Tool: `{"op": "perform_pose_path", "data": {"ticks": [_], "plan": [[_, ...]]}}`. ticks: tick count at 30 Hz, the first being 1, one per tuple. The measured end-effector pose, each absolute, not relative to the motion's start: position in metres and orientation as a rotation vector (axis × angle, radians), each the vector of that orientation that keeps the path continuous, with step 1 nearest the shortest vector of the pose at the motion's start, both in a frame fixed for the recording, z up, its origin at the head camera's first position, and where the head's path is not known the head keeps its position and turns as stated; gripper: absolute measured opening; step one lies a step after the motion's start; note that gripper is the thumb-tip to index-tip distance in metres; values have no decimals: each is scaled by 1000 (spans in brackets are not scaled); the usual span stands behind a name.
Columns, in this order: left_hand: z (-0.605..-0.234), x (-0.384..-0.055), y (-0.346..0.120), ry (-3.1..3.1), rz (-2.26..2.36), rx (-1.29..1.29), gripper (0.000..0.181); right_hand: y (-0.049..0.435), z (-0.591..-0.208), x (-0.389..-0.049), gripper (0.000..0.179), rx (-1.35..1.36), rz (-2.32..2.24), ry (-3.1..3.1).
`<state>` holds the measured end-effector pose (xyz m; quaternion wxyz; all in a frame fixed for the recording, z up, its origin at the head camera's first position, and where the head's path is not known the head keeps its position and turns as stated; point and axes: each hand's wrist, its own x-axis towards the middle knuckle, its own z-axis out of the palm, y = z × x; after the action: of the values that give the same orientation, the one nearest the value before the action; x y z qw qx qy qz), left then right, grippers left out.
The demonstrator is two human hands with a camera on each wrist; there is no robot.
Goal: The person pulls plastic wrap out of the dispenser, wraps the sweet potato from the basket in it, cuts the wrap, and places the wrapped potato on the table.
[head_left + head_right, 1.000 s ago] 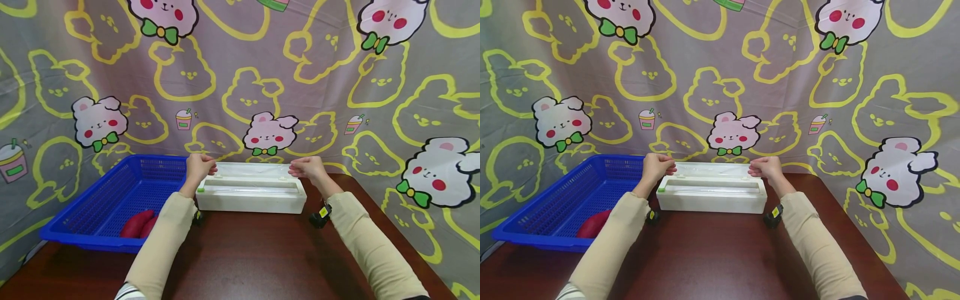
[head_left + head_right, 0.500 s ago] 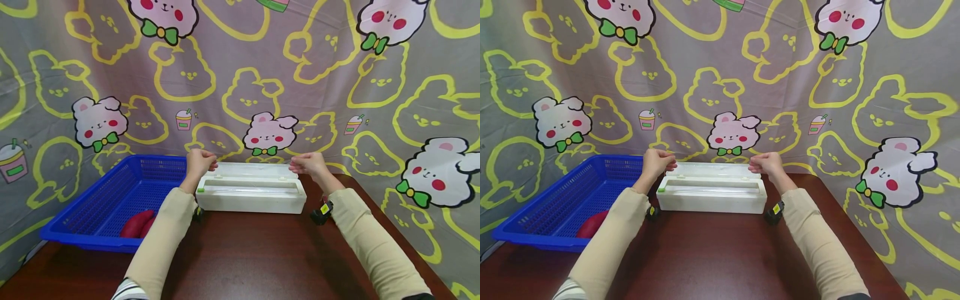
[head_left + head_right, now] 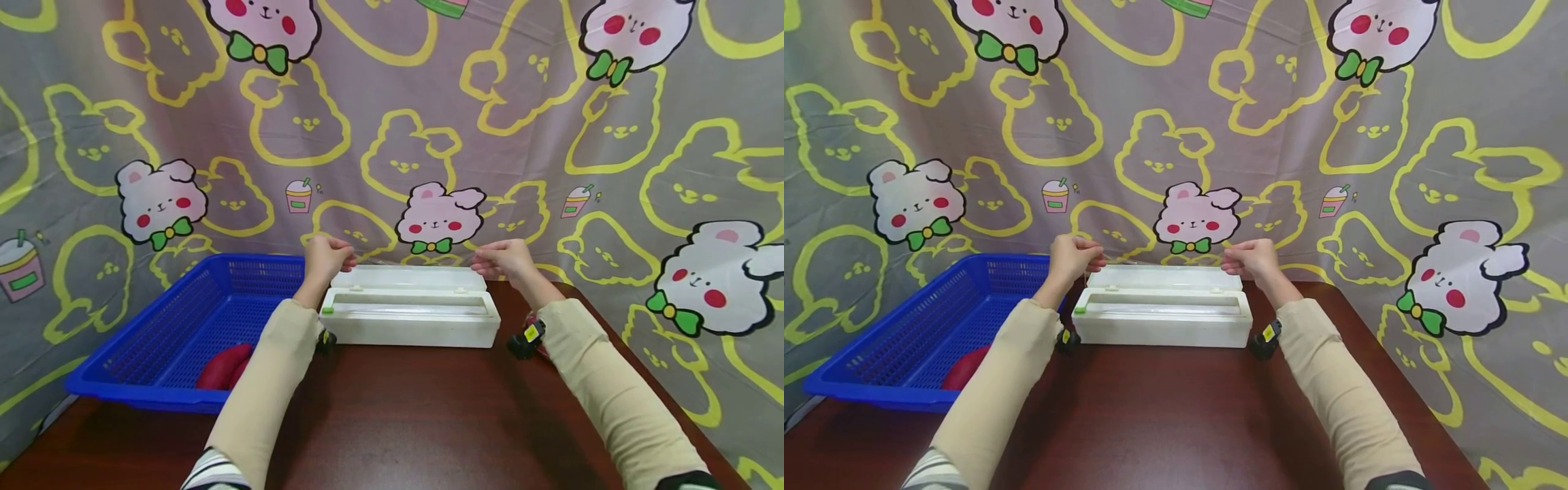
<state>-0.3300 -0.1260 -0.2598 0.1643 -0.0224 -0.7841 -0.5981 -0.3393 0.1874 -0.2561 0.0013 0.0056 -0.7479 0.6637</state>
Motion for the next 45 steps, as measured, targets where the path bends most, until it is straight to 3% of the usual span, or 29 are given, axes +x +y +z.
{"op": "perform_pose_path", "data": {"ticks": [9, 16, 23, 33, 45], "plan": [[-253, -330, -124, -2246, -1685, -58, 16, 187, -250, -339, 32, 58, 2081, -2342], [-249, -331, -123, -2215, -1707, -69, 16, 187, -244, -337, 9, 86, 2116, -2306], [-244, -329, -122, -2232, -1712, -39, 17, 187, -239, -337, 22, 126, 2129, -2289], [-237, -325, -120, -2268, -1678, -66, 17, 191, -232, -334, 6, 123, 2084, -2292], [-229, -324, -118, -2216, -1740, -72, 16, 191, -223, -331, 13, 102, 2114, -2254]]}}
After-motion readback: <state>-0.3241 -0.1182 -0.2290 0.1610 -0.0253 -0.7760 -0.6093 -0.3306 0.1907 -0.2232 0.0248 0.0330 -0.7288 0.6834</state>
